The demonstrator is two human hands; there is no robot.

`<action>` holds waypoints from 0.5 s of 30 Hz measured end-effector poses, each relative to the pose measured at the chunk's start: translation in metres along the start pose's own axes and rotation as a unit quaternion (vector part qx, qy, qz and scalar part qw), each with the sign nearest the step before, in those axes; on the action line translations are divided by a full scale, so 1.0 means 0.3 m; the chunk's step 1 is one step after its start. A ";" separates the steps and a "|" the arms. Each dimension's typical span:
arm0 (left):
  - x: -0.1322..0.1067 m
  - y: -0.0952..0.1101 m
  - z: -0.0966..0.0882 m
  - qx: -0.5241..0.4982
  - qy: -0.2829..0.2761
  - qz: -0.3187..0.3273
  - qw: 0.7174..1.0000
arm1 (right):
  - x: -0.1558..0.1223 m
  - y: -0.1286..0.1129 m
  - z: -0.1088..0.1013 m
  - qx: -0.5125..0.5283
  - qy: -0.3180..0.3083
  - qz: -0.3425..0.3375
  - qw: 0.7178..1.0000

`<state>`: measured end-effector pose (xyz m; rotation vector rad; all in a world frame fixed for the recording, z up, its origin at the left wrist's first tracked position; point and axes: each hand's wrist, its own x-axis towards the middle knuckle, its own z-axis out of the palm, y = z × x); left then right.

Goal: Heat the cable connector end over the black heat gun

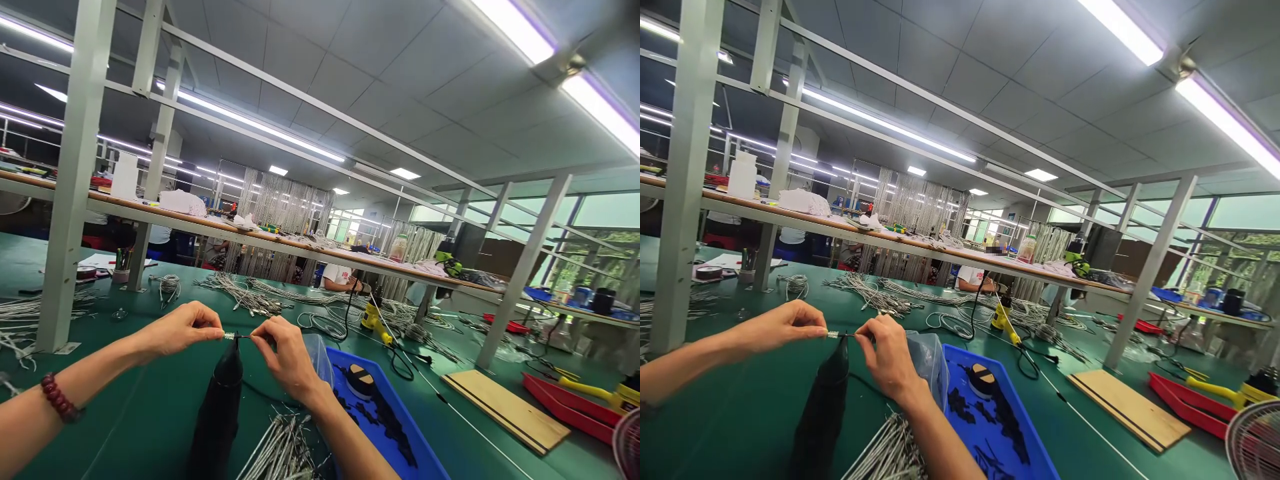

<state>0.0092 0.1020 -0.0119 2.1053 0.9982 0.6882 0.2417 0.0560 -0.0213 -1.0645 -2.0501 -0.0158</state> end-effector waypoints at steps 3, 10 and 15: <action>0.003 -0.005 -0.002 0.006 0.000 0.002 1.000 | -0.004 0.002 0.003 0.002 0.004 -0.003 1.000; 0.005 0.002 -0.003 0.029 0.011 0.007 1.000 | -0.005 0.001 -0.002 0.003 0.003 -0.001 1.000; -0.001 0.016 0.000 0.037 0.021 0.009 0.999 | -0.009 0.003 0.000 0.001 0.001 0.004 1.000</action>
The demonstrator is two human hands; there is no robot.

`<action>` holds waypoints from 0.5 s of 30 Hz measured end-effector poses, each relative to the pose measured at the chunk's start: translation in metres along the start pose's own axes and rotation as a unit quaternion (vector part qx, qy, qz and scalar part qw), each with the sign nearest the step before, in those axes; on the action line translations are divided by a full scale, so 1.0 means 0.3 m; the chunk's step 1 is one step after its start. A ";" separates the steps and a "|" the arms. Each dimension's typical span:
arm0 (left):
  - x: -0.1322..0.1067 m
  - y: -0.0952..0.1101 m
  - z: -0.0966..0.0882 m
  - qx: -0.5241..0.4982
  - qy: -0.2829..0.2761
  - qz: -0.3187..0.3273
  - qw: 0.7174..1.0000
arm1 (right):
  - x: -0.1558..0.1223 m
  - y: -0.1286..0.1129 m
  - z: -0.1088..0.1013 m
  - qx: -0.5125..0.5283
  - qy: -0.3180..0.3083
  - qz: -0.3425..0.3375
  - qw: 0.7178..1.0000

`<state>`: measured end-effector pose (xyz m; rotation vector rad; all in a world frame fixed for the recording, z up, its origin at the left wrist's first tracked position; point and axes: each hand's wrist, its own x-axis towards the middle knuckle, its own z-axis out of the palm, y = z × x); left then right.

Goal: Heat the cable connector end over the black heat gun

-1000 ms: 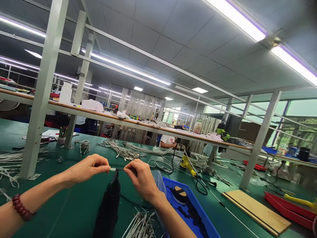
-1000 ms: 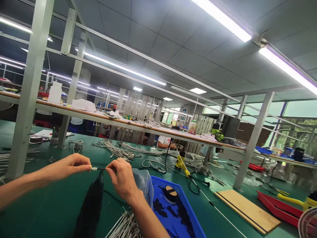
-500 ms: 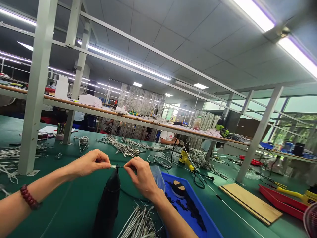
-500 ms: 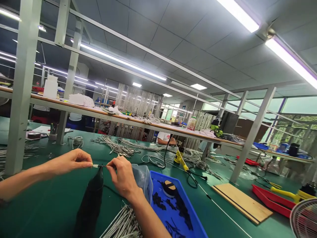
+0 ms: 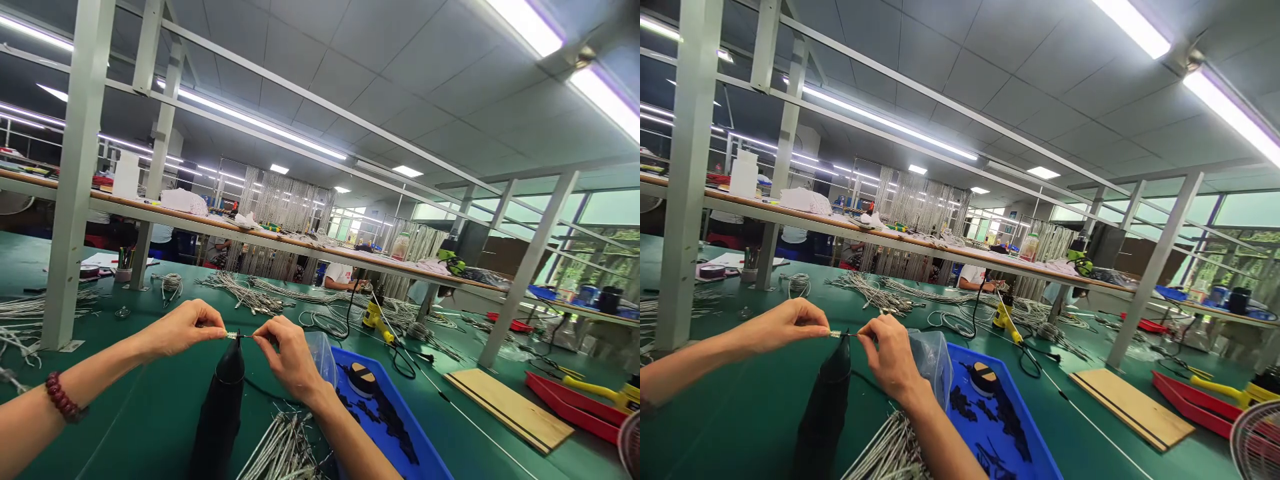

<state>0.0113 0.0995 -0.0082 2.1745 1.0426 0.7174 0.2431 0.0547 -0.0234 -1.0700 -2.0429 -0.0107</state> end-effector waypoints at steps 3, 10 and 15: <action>0.001 -0.003 0.003 0.005 0.005 0.001 1.000 | -0.001 0.002 0.001 0.002 0.001 -0.005 1.000; 0.003 0.005 0.003 0.017 0.020 0.003 1.000 | 0.002 0.005 -0.002 0.000 0.000 -0.004 1.000; 0.000 0.014 0.001 0.023 0.024 0.007 0.999 | -0.001 0.001 -0.005 0.001 -0.002 -0.003 1.000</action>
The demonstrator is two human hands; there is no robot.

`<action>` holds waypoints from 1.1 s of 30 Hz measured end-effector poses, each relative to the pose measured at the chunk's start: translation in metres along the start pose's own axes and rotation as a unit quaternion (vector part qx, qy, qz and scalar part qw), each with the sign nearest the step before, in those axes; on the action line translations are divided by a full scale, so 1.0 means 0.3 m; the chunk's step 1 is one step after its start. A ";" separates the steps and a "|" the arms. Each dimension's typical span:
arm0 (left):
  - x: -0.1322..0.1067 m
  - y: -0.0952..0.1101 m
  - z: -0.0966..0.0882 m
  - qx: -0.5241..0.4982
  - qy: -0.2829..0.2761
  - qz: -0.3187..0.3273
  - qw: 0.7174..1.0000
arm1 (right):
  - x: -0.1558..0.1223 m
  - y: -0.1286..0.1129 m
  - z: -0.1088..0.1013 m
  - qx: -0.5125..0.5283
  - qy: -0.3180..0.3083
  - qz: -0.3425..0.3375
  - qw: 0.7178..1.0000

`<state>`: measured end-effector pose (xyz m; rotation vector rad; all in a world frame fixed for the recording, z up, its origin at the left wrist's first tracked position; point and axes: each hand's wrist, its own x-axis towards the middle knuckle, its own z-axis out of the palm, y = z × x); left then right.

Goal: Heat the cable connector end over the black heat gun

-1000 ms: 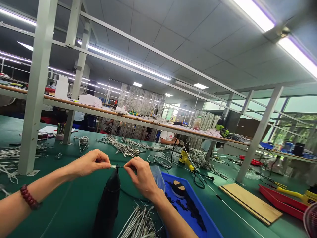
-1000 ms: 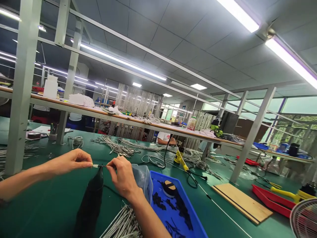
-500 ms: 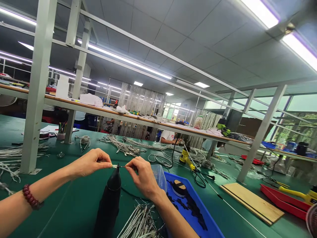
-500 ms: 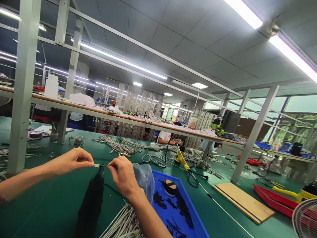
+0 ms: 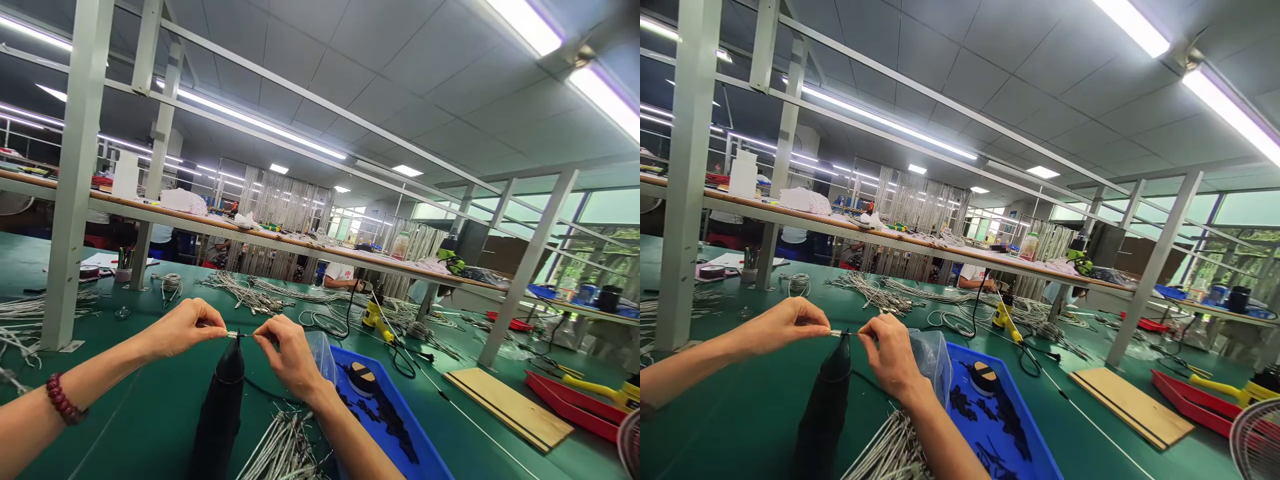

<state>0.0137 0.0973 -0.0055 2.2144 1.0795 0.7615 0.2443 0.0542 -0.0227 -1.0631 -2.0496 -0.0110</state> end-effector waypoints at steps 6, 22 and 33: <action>-0.001 -0.005 0.001 0.007 0.002 0.007 1.000 | 0.004 -0.004 -0.005 -0.008 -0.005 0.004 1.000; -0.007 0.004 0.004 0.029 0.000 0.011 1.000 | -0.008 -0.001 0.001 -0.009 -0.005 0.003 1.000; -0.015 -0.003 -0.001 0.023 -0.018 0.013 0.999 | -0.008 -0.002 0.008 -0.010 -0.009 0.006 1.000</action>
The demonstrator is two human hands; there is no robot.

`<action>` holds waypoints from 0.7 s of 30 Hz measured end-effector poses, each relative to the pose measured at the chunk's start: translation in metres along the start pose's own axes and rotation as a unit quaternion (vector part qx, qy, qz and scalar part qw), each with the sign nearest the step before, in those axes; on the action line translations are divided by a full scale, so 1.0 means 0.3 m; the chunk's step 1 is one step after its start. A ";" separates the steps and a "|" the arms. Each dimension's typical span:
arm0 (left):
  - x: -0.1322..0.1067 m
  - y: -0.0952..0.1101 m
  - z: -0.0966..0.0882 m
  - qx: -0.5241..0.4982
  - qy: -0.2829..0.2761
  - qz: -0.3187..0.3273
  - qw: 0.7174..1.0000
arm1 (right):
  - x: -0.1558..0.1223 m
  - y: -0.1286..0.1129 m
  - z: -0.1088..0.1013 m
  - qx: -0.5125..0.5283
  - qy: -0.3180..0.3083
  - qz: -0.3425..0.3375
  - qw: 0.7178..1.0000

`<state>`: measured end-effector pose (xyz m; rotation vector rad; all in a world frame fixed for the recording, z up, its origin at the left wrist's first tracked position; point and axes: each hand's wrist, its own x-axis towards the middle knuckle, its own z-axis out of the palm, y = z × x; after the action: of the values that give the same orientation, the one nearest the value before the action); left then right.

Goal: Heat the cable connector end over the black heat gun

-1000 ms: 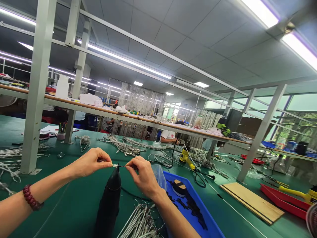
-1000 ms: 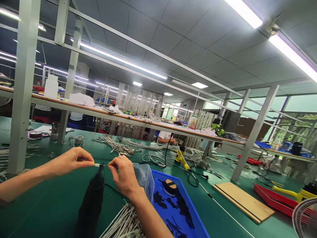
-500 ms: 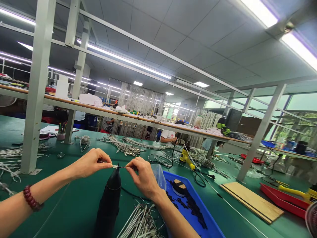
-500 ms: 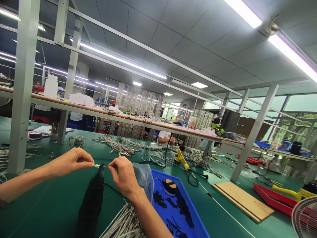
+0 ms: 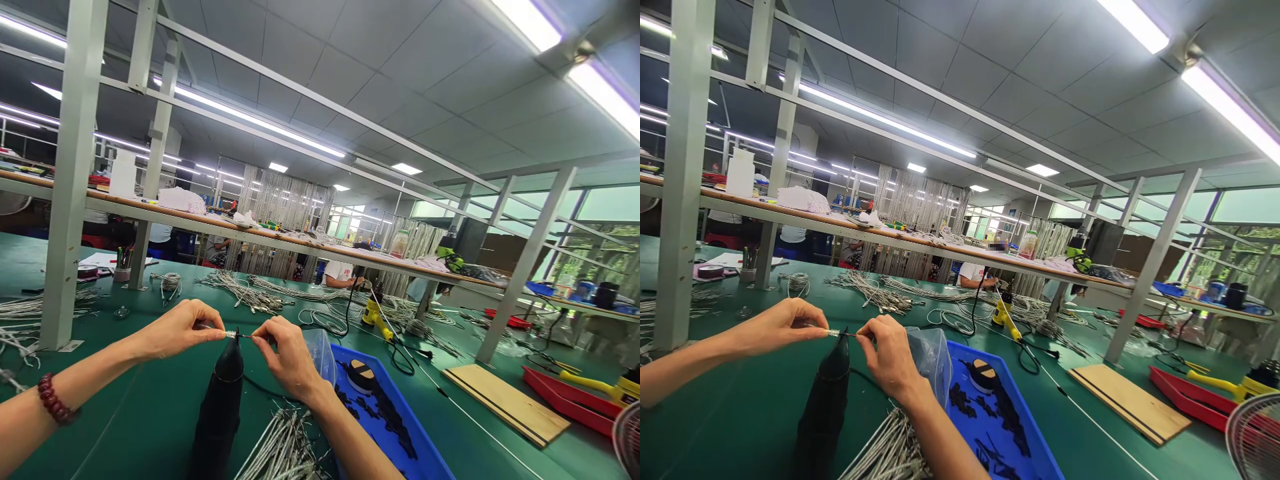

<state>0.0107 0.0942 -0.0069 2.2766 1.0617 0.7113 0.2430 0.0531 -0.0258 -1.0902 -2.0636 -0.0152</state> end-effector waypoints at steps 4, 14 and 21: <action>-0.003 -0.009 -0.004 0.007 -0.006 0.010 1.000 | 0.000 0.001 0.003 -0.002 -0.002 -0.004 1.000; -0.003 -0.029 0.003 -0.023 -0.051 0.026 0.998 | 0.002 -0.007 -0.006 -0.009 -0.022 0.004 1.000; -0.005 -0.044 0.005 -0.029 -0.063 0.028 0.997 | 0.002 -0.010 -0.008 -0.012 -0.028 0.004 1.000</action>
<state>0.0039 0.1000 -0.0168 2.2765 0.9096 0.6033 0.2424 0.0507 -0.0228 -1.1246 -2.1141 -0.0046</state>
